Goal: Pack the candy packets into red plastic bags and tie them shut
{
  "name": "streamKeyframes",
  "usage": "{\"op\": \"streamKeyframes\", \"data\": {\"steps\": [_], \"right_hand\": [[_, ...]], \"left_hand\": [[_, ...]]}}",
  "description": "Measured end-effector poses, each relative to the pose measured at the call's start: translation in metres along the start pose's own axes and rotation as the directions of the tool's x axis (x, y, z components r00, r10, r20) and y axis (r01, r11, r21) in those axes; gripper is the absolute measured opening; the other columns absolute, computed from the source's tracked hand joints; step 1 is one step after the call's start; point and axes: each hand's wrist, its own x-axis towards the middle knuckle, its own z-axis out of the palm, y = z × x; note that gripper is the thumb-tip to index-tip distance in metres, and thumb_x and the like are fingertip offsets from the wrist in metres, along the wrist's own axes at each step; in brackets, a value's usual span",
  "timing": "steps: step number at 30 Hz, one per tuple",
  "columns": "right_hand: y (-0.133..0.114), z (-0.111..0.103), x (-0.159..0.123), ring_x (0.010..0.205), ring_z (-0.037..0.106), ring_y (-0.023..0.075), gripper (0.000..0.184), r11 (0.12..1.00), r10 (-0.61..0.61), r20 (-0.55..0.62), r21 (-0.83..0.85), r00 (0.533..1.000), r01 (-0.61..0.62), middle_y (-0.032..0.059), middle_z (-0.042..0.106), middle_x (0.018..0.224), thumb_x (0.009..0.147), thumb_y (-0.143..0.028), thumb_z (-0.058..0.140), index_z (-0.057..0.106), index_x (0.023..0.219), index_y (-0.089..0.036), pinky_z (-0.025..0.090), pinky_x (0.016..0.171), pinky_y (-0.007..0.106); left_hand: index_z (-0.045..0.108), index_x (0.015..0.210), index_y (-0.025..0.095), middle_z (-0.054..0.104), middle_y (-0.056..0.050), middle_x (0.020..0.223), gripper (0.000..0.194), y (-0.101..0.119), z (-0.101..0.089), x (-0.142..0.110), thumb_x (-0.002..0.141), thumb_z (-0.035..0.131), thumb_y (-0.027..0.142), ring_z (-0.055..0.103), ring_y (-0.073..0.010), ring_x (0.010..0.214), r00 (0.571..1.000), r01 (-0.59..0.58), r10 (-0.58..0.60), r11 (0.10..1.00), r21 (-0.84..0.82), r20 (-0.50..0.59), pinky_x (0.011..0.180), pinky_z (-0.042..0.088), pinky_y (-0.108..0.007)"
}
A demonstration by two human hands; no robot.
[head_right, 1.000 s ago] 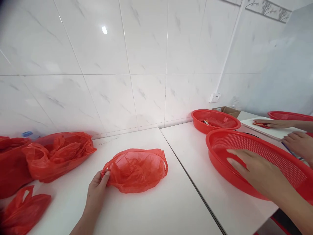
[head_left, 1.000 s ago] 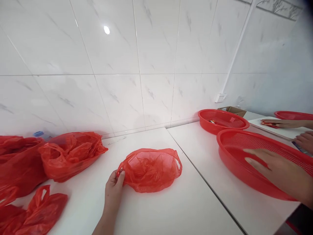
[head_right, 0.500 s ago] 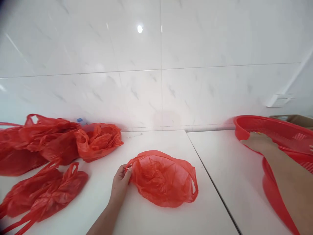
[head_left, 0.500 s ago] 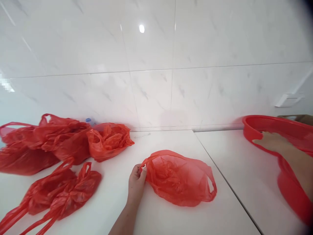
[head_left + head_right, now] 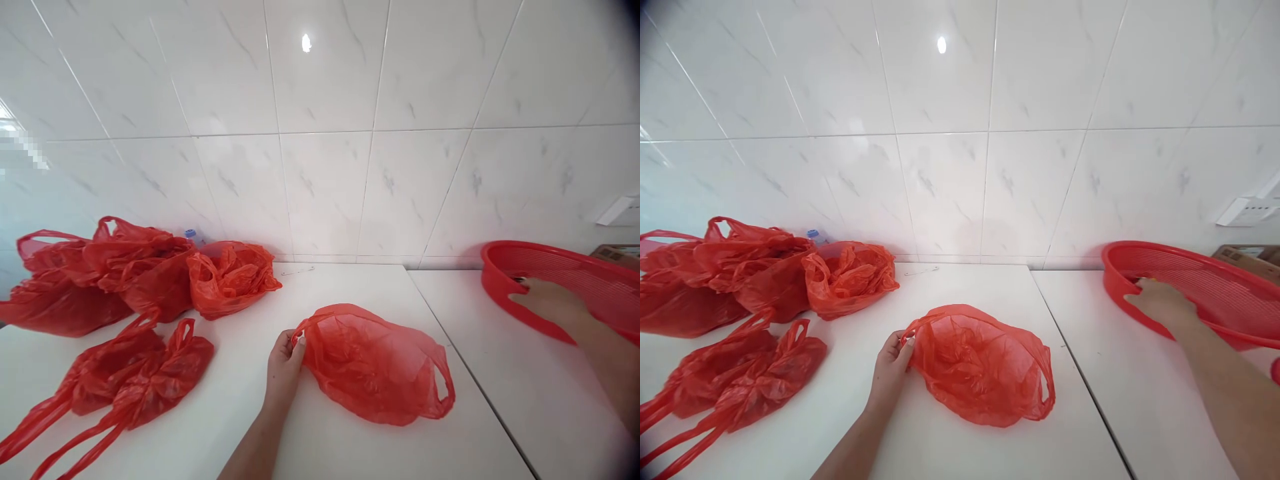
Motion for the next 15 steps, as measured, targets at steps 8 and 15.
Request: {"op": "streamKeyframes", "data": {"steps": [8, 15], "right_hand": [[-0.067, 0.0, -0.1, 0.07, 0.06, 0.0238, 0.039, 0.974, -0.209, 0.038, -0.079, 0.977, 0.212, 0.0166, 0.061, 0.081, 0.084, -0.008, 0.031, 0.051, 0.117, -0.013, 0.028, 0.055, 0.031], [-0.09, -0.003, -0.195, 0.057, 0.061, 0.0207, 0.032, 0.93, -0.315, 0.002, -0.199, 0.949, 0.309, 0.0059, 0.06, 0.063, 0.077, 0.001, 0.034, 0.054, 0.096, -0.016, 0.02, 0.047, 0.025]], "left_hand": [[0.057, 0.087, 0.019, 0.052, 0.002, 0.067, 0.031, -0.002, -0.001, 0.0, 0.076, 0.056, 0.048, 0.044, -0.011, 0.056, 1.0, -0.001, 0.001, 1.0, -0.015, 0.029, 0.05, 0.035, -0.021], [0.058, 0.087, 0.019, 0.052, 0.001, 0.066, 0.036, 0.002, 0.0, -0.004, 0.075, 0.055, 0.053, 0.044, -0.012, 0.056, 0.999, -0.046, 0.045, 0.997, 0.056, 0.022, 0.05, 0.035, -0.021]]}}
